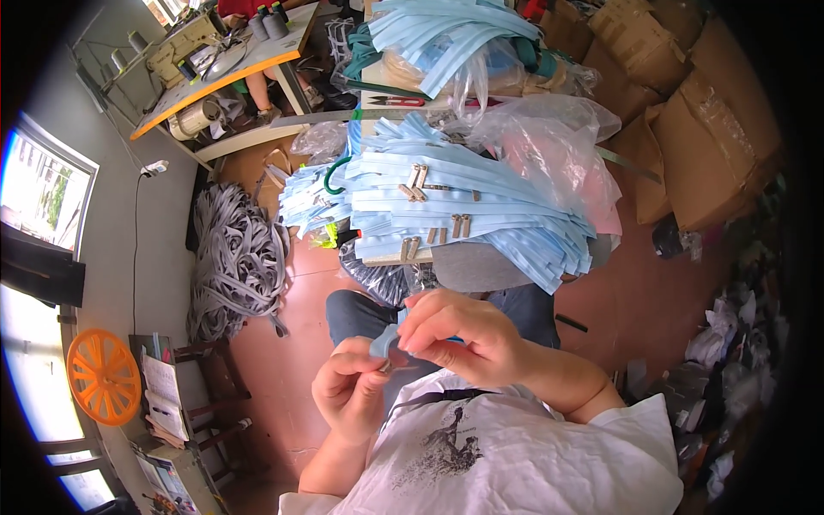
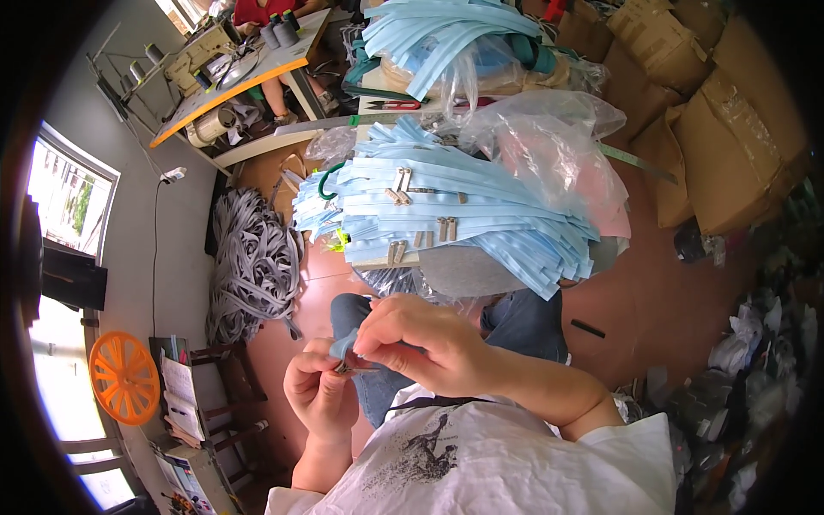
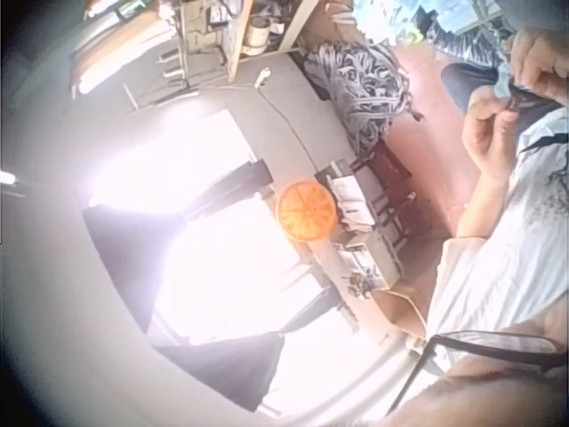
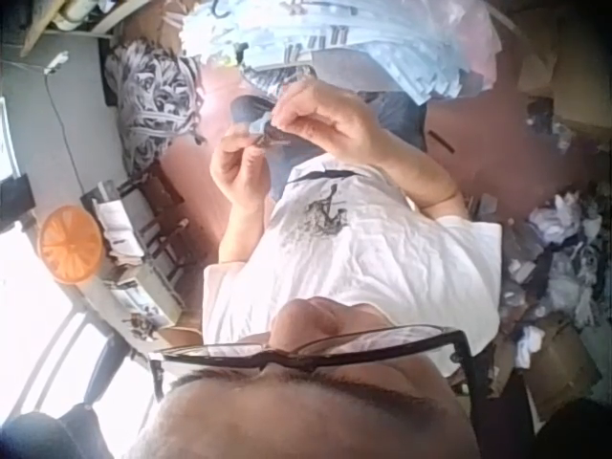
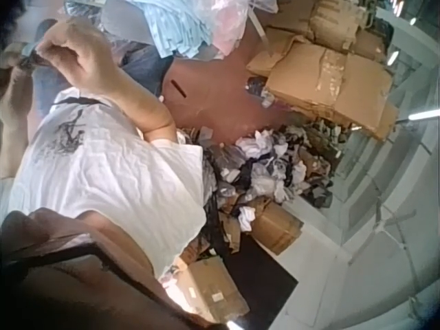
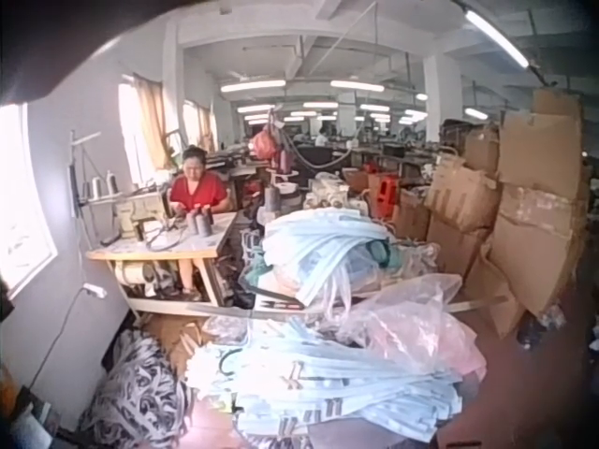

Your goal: The recorder is assembling zippers by sliding metal sliders onto light blue zipper tape strips.

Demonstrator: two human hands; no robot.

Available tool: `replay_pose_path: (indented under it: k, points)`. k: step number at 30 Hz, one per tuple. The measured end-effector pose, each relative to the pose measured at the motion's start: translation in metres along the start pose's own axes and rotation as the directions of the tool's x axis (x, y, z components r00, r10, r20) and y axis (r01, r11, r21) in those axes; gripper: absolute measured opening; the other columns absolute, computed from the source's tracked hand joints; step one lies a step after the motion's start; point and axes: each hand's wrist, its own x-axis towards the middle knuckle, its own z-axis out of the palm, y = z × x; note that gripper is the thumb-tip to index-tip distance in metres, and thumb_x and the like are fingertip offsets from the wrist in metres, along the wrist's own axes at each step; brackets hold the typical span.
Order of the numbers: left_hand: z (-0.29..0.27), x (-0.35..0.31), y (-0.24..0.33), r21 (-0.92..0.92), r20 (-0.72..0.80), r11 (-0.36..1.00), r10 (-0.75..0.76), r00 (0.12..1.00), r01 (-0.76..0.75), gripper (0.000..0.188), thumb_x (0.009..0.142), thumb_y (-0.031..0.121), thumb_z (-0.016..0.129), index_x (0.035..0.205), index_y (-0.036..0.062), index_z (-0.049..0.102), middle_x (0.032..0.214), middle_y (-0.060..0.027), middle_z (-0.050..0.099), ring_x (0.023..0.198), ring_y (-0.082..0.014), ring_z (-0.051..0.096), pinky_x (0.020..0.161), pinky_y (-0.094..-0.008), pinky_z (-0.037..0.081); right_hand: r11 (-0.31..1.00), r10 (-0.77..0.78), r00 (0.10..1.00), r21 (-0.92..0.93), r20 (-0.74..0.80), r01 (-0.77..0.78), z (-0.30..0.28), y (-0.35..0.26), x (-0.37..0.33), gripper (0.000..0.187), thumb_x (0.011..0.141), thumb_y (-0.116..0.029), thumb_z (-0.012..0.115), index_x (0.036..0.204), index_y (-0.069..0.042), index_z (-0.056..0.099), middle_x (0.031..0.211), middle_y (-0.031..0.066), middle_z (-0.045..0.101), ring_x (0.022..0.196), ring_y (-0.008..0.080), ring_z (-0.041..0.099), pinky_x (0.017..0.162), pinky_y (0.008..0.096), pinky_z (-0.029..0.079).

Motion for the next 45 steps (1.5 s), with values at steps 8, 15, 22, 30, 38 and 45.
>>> replay_pose_path:
  k: [8,15,22,30,38,45]
  points:
    - [-0.004,0.003,-0.009,0.035,-0.015,0.998,0.059,0.998,-0.058,0.015,0.089,0.009,0.069,0.093,-0.0025,0.061,0.094,-0.0125,0.060,0.088,-0.0197,0.057,0.079,-0.0302,0.047,0.993,-0.032,0.998,-0.116,0.049,0.037,0.006,-0.005,0.006,0.018,0.084,0.003,0.068,0.100,-0.003,0.065,0.095,0.0074,0.063,0.088,0.0237,0.062,0.092,0.0397,0.049]
    - [-0.003,0.006,-0.010,0.040,-0.015,0.997,0.067,0.998,-0.067,0.016,0.093,0.014,0.064,0.094,-0.0010,0.058,0.092,-0.0144,0.062,0.087,-0.0233,0.057,0.080,-0.0349,0.047,0.998,0.066,0.997,-0.003,0.046,-0.065,0.009,-0.007,0.001,0.023,0.086,0.001,0.067,0.106,-0.002,0.056,0.101,0.0080,0.060,0.091,0.0244,0.061,0.078,0.0350,0.049]
    - [-0.007,0.004,-0.012,0.031,-0.006,0.997,0.068,0.998,-0.068,0.015,0.094,0.012,0.062,0.096,-0.0019,0.058,0.091,-0.0145,0.062,0.084,-0.0229,0.057,0.077,-0.0336,0.046,0.994,0.108,0.992,-0.005,0.066,-0.107,0.010,-0.005,0.001,0.022,0.087,-0.001,0.066,0.103,-0.004,0.053,0.097,0.0075,0.059,0.086,0.0230,0.060,0.075,0.0334,0.048]
    - [-0.003,0.005,-0.011,0.133,0.003,0.988,0.082,0.997,-0.081,0.016,0.094,0.013,0.063,0.096,-0.0024,0.058,0.091,-0.0143,0.062,0.082,-0.0212,0.057,0.073,-0.0310,0.047,0.996,0.090,0.994,-0.026,0.061,-0.088,0.011,-0.002,0.002,0.022,0.085,0.000,0.066,0.100,-0.005,0.051,0.093,0.0072,0.058,0.081,0.0231,0.058,0.070,0.0338,0.047]
    - [-0.007,0.006,-0.009,0.333,0.089,0.927,0.150,0.985,-0.172,0.021,0.093,0.017,0.065,0.092,-0.0021,0.057,0.089,-0.0142,0.062,0.081,-0.0229,0.059,0.072,-0.0315,0.048,0.992,-0.015,0.995,-0.123,0.098,0.027,0.008,-0.006,0.005,0.030,0.080,0.008,0.067,0.102,-0.005,0.052,0.092,0.0072,0.062,0.084,0.0236,0.063,0.092,0.0447,0.051]
    - [-0.009,0.010,-0.003,0.454,0.179,0.832,0.267,0.947,-0.321,0.024,0.087,0.021,0.070,0.085,-0.0004,0.059,0.081,-0.0110,0.062,0.076,-0.0260,0.060,0.069,-0.0351,0.049,0.995,-0.098,0.993,-0.017,0.064,0.099,0.008,0.000,0.001,0.033,0.081,0.007,0.069,0.104,-0.005,0.049,0.094,0.0105,0.065,0.088,0.0248,0.066,0.090,0.0475,0.052]
